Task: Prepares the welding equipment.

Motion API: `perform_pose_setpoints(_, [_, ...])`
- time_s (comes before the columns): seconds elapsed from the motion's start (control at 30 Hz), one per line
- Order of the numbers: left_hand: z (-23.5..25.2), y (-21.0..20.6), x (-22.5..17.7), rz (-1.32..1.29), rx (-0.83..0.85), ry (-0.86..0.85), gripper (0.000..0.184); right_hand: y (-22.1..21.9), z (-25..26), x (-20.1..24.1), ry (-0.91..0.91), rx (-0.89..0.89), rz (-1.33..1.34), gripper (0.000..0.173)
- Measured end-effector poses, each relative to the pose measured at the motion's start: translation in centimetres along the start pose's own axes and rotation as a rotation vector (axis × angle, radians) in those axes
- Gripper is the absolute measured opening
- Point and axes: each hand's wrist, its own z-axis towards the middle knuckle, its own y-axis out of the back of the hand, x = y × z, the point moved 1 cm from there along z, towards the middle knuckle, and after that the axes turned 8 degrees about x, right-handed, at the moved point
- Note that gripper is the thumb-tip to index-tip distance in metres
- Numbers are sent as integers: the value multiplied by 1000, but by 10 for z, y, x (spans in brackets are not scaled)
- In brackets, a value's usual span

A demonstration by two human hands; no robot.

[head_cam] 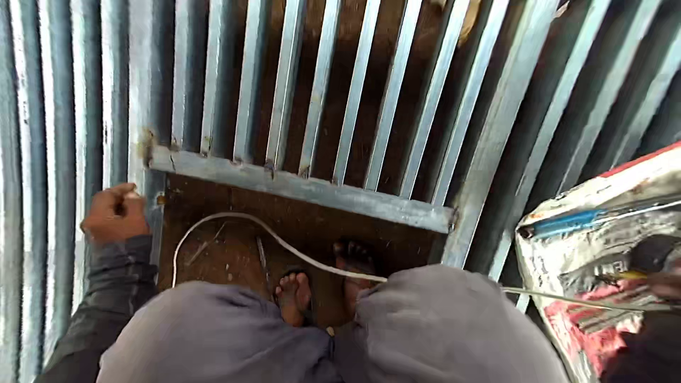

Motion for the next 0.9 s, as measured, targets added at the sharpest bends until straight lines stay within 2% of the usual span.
perform_pose_setpoints(0.03, [5, -2, -9, -2, 36, -126, 41, -14, 9, -6, 197, -29, -4, 15])
perform_pose_setpoints(0.07, [11, -3, -22, -10, 73, -209, 41, -38, 15, 1, 312, -98, -27, 10])
perform_pose_setpoints(0.1, [15, -4, -36, -38, 84, -267, 40, -66, 17, 12, 377, -156, -50, 18])
perform_pose_setpoints(0.17, [17, -1, -60, -120, 116, -287, 38, -108, 20, 28, 359, -179, -52, 28])
perform_pose_setpoints(0.27, [37, 13, -101, -137, 107, -301, 36, -148, 29, 40, 273, -108, 3, 32])
perform_pose_setpoints(0.33, [43, 31, -143, -137, 153, -202, 36, -169, 33, 45, 266, -2, -8, 33])
perform_pose_setpoints(0.43, [62, 53, -181, -273, 201, 100, 46, -203, 32, 52, 250, 166, -21, 35])
perform_pose_setpoints(0.6, [102, 71, -177, -438, 59, 367, 71, -248, 27, 57, 319, 307, 2, 37])
perform_pose_setpoints(0.73, [126, 93, -168, -498, 57, 439, 82, -264, 23, 54, 342, 365, 6, 35])
perform_pose_setpoints(0.9, [135, 113, -198, -577, 46, 419, 86, -268, 18, 52, 323, 404, 41, 35])
